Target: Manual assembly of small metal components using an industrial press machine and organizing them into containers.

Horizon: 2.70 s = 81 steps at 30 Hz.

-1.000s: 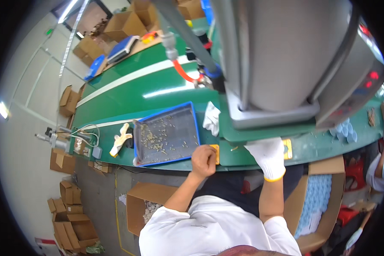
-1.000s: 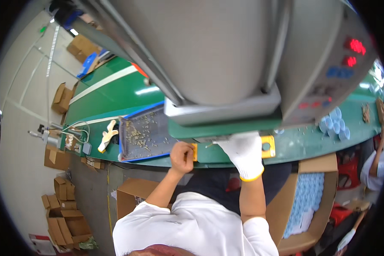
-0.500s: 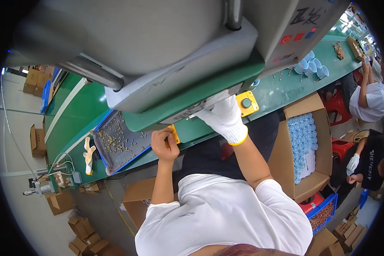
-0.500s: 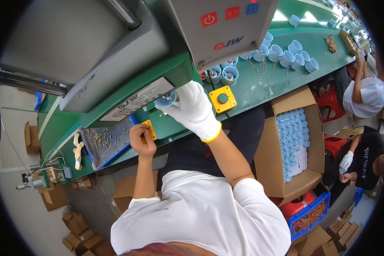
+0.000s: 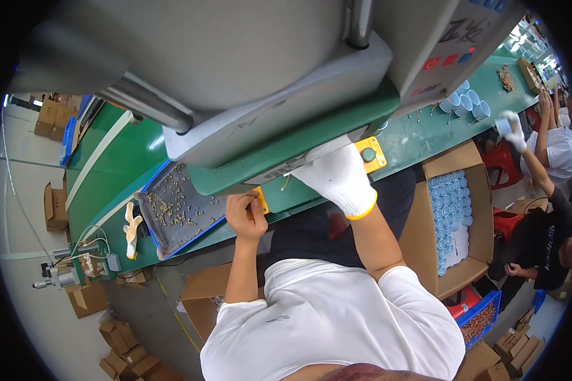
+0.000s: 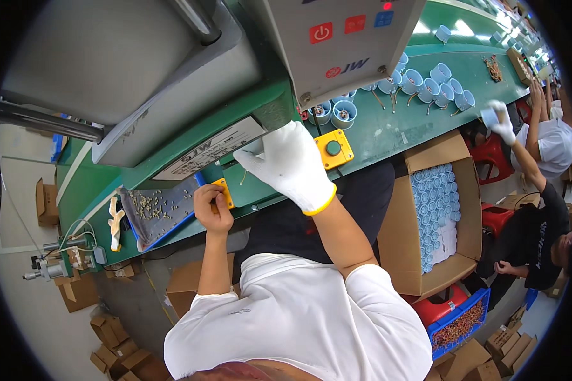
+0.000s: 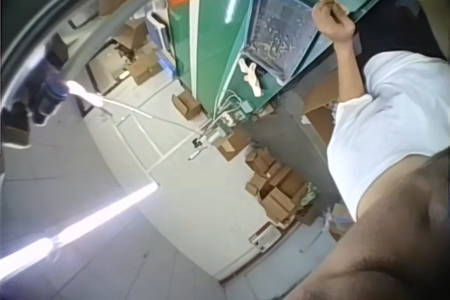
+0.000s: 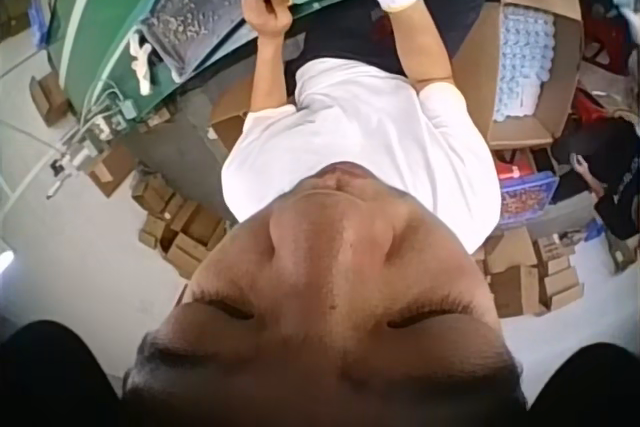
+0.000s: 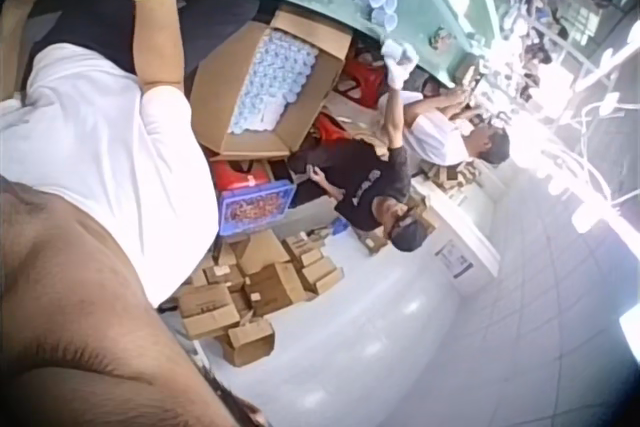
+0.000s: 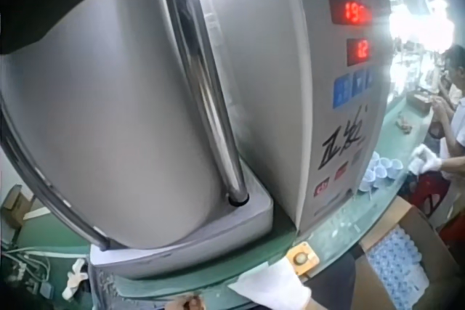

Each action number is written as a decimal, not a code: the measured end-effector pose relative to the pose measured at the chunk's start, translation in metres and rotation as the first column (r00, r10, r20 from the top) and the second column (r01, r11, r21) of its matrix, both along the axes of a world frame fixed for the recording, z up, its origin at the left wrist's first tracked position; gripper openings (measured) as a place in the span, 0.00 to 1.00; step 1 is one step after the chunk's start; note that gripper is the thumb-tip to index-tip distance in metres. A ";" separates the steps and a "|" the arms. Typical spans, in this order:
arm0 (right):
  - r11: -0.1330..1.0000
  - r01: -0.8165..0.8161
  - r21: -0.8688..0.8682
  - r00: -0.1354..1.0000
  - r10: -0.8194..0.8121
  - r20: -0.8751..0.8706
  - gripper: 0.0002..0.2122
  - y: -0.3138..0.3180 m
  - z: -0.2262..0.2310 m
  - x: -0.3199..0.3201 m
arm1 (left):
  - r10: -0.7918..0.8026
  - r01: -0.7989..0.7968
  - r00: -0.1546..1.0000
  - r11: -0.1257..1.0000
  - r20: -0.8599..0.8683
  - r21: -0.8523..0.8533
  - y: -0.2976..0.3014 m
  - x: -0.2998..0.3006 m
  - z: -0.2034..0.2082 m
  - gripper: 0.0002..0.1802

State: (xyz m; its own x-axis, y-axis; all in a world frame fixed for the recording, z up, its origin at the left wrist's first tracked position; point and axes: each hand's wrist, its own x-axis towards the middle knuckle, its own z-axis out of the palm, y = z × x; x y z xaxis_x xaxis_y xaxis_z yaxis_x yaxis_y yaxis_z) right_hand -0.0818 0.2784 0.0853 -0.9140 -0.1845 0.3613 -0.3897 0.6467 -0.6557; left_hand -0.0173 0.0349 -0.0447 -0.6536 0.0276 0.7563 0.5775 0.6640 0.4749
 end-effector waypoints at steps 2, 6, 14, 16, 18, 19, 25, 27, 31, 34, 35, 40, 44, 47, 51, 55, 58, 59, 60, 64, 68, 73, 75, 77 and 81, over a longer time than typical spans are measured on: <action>0.971 0.007 -0.239 0.988 0.030 0.149 0.21 0.005 0.014 0.008 | 0.003 -0.003 1.000 1.000 -0.008 0.020 -0.005 0.004 -0.002 0.03; 0.927 0.036 -0.374 0.882 -0.206 -0.424 0.18 0.044 -0.053 0.022 | 0.085 -0.088 0.995 0.995 -0.056 -0.045 -0.014 0.022 -0.001 0.03; 0.943 0.232 -0.238 0.826 -0.321 -0.464 0.04 0.099 -0.106 0.006 | 0.032 -0.046 0.997 0.981 -0.076 -0.189 -0.023 0.008 -0.007 0.07; 0.942 0.192 -0.274 0.832 -0.305 -0.465 0.06 0.100 -0.114 0.009 | -0.023 0.024 1.000 0.983 0.007 -0.184 -0.031 0.006 -0.003 0.04; 0.856 0.115 -0.504 0.896 -0.308 -0.318 0.16 0.099 -0.138 0.013 | -0.033 0.035 0.976 0.999 0.216 -0.007 -0.034 0.014 0.007 0.04; 0.900 0.121 -0.418 0.897 -0.280 -0.342 0.19 0.098 -0.130 0.014 | -0.048 -0.010 0.937 0.986 0.347 0.165 -0.037 0.017 0.011 0.08; 0.930 0.145 -0.337 0.898 -0.267 -0.350 0.09 0.110 -0.069 0.020 | -0.080 0.033 0.883 0.994 0.463 0.108 -0.008 -0.013 0.044 0.18; 0.995 0.088 0.054 0.996 -0.089 0.023 0.10 0.123 -0.045 0.008 | -0.090 0.049 0.876 0.994 0.474 0.098 0.009 -0.021 0.053 0.17; 0.996 0.079 -0.048 0.988 -0.085 -0.131 0.14 0.111 -0.049 0.000 | -0.065 0.055 0.881 0.998 0.469 0.036 0.022 -0.031 0.054 0.12; 0.976 0.011 -0.218 0.999 -0.003 0.036 0.14 0.116 -0.049 -0.003 | -0.047 0.008 0.866 0.997 0.497 0.081 0.019 -0.032 0.052 0.08; 0.981 -0.014 -0.193 1.000 0.011 -0.019 0.14 0.113 -0.048 -0.008 | -0.044 -0.002 0.871 0.996 0.489 0.091 0.015 -0.032 0.054 0.08; 0.989 -0.062 -0.134 0.986 0.040 -0.159 0.11 0.094 -0.043 -0.018 | 0.111 -0.093 0.895 0.994 0.431 -0.062 0.004 -0.024 0.064 0.07; 0.970 0.019 -0.242 0.970 -0.076 -0.230 0.06 0.108 -0.066 -0.009 | 0.004 0.013 0.921 0.999 0.389 -0.041 0.015 -0.036 0.042 0.07; 0.981 0.083 -0.175 0.990 -0.102 -0.102 0.05 0.101 -0.061 0.003 | -0.083 0.056 0.902 0.995 0.423 0.077 0.017 -0.026 0.065 0.06; 0.972 0.063 -0.225 0.992 -0.085 -0.092 0.06 0.091 -0.071 -0.002 | -0.046 0.015 0.915 0.997 0.400 0.079 0.009 -0.014 0.071 0.06; 0.941 0.054 -0.334 0.997 -0.072 -0.041 0.05 0.104 -0.088 -0.006 | -0.086 0.057 0.950 0.993 0.299 0.104 0.016 -0.023 0.061 0.06; 0.976 0.066 -0.206 0.984 -0.099 -0.150 0.06 0.100 -0.066 -0.009 | -0.075 0.039 0.943 0.993 0.324 0.115 0.015 -0.031 0.075 0.08; 0.991 0.072 -0.113 0.987 -0.086 -0.132 0.07 0.097 -0.058 -0.009 | -0.038 0.009 0.930 0.997 0.366 0.081 0.008 -0.029 0.075 0.09; 0.989 0.034 -0.145 0.998 -0.042 -0.056 0.07 0.095 -0.056 -0.011 | 0.006 -0.025 0.920 0.999 0.393 0.043 0.001 -0.033 0.077 0.10; 0.939 0.041 -0.342 0.999 -0.035 0.025 0.08 0.097 -0.068 -0.015 | -0.095 0.084 0.936 0.995 0.340 0.046 0.015 -0.073 0.104 0.16; 0.942 0.025 -0.334 0.999 -0.031 -0.012 0.08 0.098 -0.068 -0.012 | -0.213 0.254 0.902 0.965 0.376 -0.061 0.013 -0.113 0.095 0.23; 0.957 0.035 -0.287 0.999 -0.044 -0.027 0.09 0.097 -0.069 -0.008 | -0.183 0.326 0.878 0.905 0.443 -0.274 0.016 -0.117 0.094 0.26; 0.960 0.038 -0.278 0.998 -0.051 -0.039 0.09 0.098 -0.067 -0.005 | -0.246 0.393 0.879 0.859 0.409 -0.328 0.017 -0.118 0.098 0.31; 0.948 0.052 -0.313 0.997 -0.065 -0.033 0.08 0.101 -0.074 -0.006 | -0.340 0.386 0.920 0.876 0.196 -0.288 0.036 -0.111 0.122 0.29; 0.933 0.068 -0.352 0.998 -0.061 0.030 0.07 0.102 -0.076 -0.006 | -0.383 0.394 0.919 0.898 0.093 -0.196 0.053 -0.098 0.167 0.27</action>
State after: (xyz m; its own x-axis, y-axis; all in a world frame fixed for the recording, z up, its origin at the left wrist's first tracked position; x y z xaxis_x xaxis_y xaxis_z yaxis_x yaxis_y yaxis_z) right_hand -0.0880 0.3801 0.0097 -0.9269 0.0117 0.3752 -0.3403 0.3956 -0.8530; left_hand -0.1152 0.0876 0.1222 -0.5964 0.4393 0.6718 0.7884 0.4778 0.3875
